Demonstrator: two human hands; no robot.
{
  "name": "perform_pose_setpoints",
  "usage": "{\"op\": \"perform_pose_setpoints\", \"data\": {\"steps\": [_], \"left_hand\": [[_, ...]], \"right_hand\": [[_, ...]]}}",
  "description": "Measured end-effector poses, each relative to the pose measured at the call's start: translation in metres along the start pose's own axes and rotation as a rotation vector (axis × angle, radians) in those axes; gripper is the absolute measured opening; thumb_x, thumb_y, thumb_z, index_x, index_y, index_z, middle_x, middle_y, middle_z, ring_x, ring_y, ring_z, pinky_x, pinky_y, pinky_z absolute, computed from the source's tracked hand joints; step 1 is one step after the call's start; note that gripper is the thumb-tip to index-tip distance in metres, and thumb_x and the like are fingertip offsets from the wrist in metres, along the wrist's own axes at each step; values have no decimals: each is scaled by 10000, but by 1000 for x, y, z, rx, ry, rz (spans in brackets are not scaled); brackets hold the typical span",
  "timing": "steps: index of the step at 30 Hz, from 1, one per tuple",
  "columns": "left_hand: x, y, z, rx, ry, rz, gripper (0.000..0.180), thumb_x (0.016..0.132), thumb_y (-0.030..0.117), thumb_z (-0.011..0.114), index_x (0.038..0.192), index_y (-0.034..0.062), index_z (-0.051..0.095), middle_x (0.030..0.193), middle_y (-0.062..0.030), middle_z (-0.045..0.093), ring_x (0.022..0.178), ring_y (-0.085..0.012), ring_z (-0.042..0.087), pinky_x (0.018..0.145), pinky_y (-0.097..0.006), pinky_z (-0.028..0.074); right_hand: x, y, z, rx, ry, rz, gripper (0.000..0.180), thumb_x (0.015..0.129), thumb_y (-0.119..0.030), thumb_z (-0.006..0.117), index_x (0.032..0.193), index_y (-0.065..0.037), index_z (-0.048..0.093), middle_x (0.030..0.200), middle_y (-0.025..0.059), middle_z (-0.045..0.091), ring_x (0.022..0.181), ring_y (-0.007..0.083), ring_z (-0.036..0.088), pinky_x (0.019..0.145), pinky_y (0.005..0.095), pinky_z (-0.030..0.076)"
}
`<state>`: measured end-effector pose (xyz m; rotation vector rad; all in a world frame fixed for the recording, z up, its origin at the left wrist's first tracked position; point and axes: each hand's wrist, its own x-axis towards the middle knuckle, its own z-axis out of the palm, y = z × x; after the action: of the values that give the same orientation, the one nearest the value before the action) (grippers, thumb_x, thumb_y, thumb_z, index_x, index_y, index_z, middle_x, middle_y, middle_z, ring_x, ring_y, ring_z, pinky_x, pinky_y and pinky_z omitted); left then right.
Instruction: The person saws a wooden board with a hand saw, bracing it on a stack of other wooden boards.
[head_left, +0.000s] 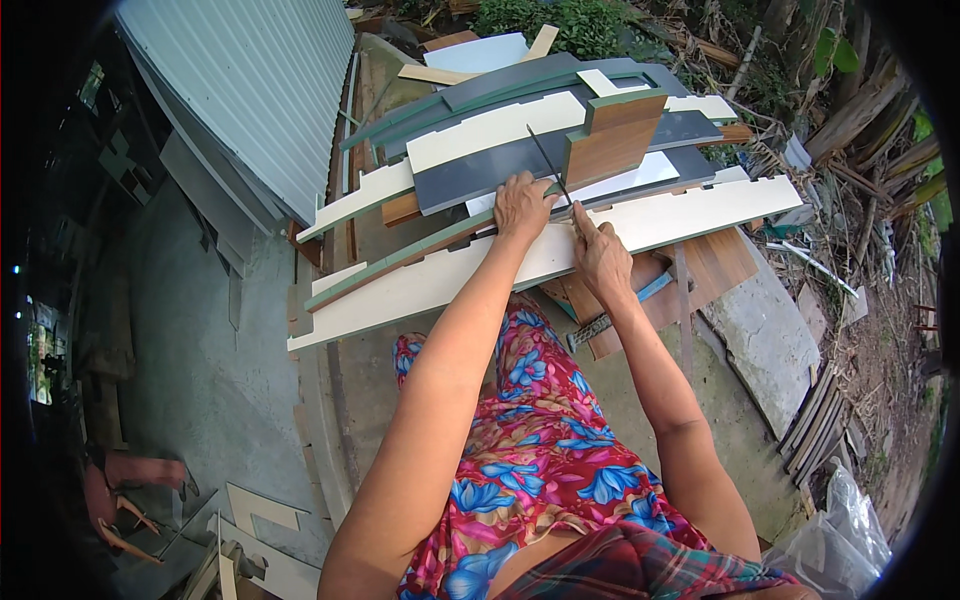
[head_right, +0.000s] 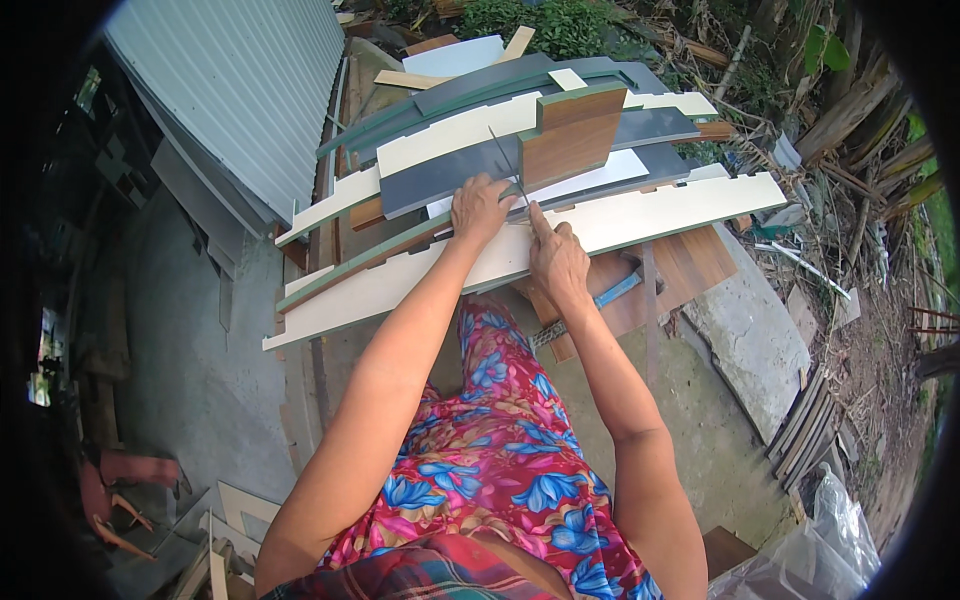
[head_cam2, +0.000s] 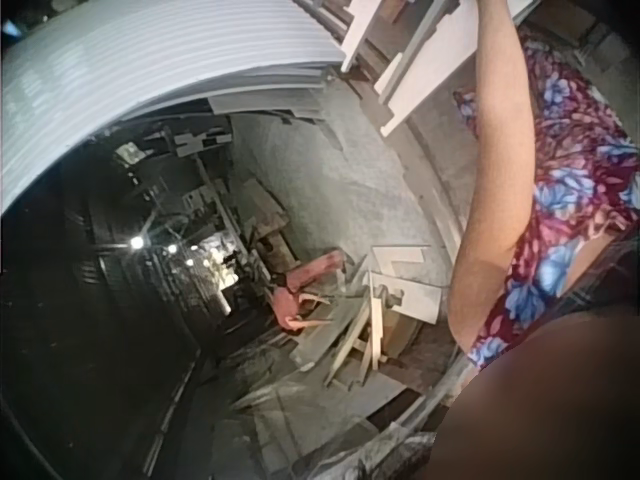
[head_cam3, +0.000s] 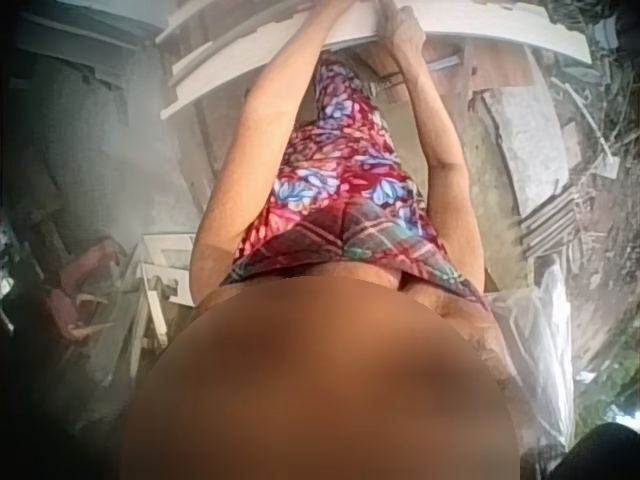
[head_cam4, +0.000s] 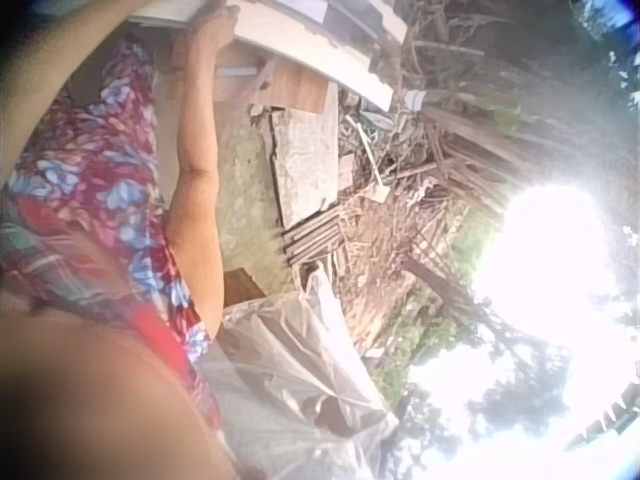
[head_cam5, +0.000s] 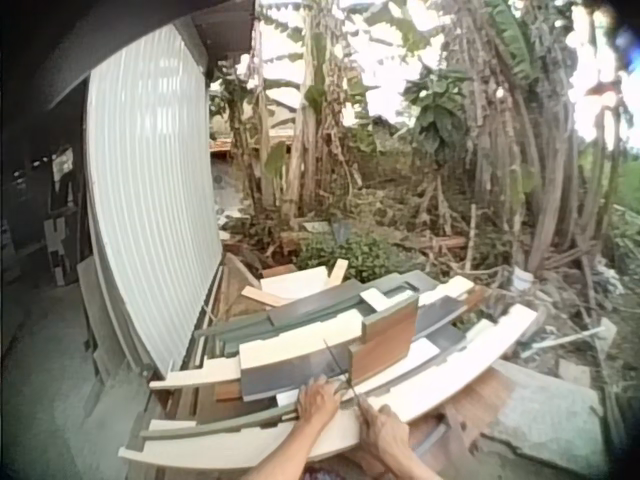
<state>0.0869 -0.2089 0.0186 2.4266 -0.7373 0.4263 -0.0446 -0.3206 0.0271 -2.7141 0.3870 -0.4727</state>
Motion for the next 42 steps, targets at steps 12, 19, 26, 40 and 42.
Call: {"op": "perform_pose_setpoints", "data": {"steps": [12,19,26,40,42], "left_hand": [[1,0,2,-8,2,-18,259,806,297,762,1036,179,761,960,-79,629,978,-301,591,831,-453,441],[2,-2,0,-4,-6,-39,238,820,311,766,1018,179,768,972,-87,633,992,-288,592,857,-438,438],[4,-9,4,-11,18,-43,279,814,316,761,1053,174,761,977,-84,635,993,-300,592,844,-451,437],[1,-2,2,-10,1,-40,257,812,318,755,1034,190,766,970,-70,640,983,-298,596,832,-463,439],[2,-2,2,-22,2,-54,253,815,319,753,1035,194,766,972,-70,638,987,-298,594,835,-465,438]], "right_hand": [[6,-2,-1,-45,-24,6,490,959,-180,512,1442,-263,512,951,242,616,872,421,660,756,513,536],[-81,20,-31,-34,-55,16,534,937,-108,558,1453,-236,512,862,149,600,811,344,645,694,468,511],[-63,16,-35,-21,-16,11,502,948,-134,556,1436,-249,534,846,138,593,775,335,643,677,461,510],[13,-3,9,-38,17,-7,493,937,-176,541,1422,-264,541,871,195,609,820,389,665,711,491,537],[-10,0,-2,-64,7,-3,497,937,-176,547,1427,-255,538,871,192,607,816,383,665,705,484,536]]}}
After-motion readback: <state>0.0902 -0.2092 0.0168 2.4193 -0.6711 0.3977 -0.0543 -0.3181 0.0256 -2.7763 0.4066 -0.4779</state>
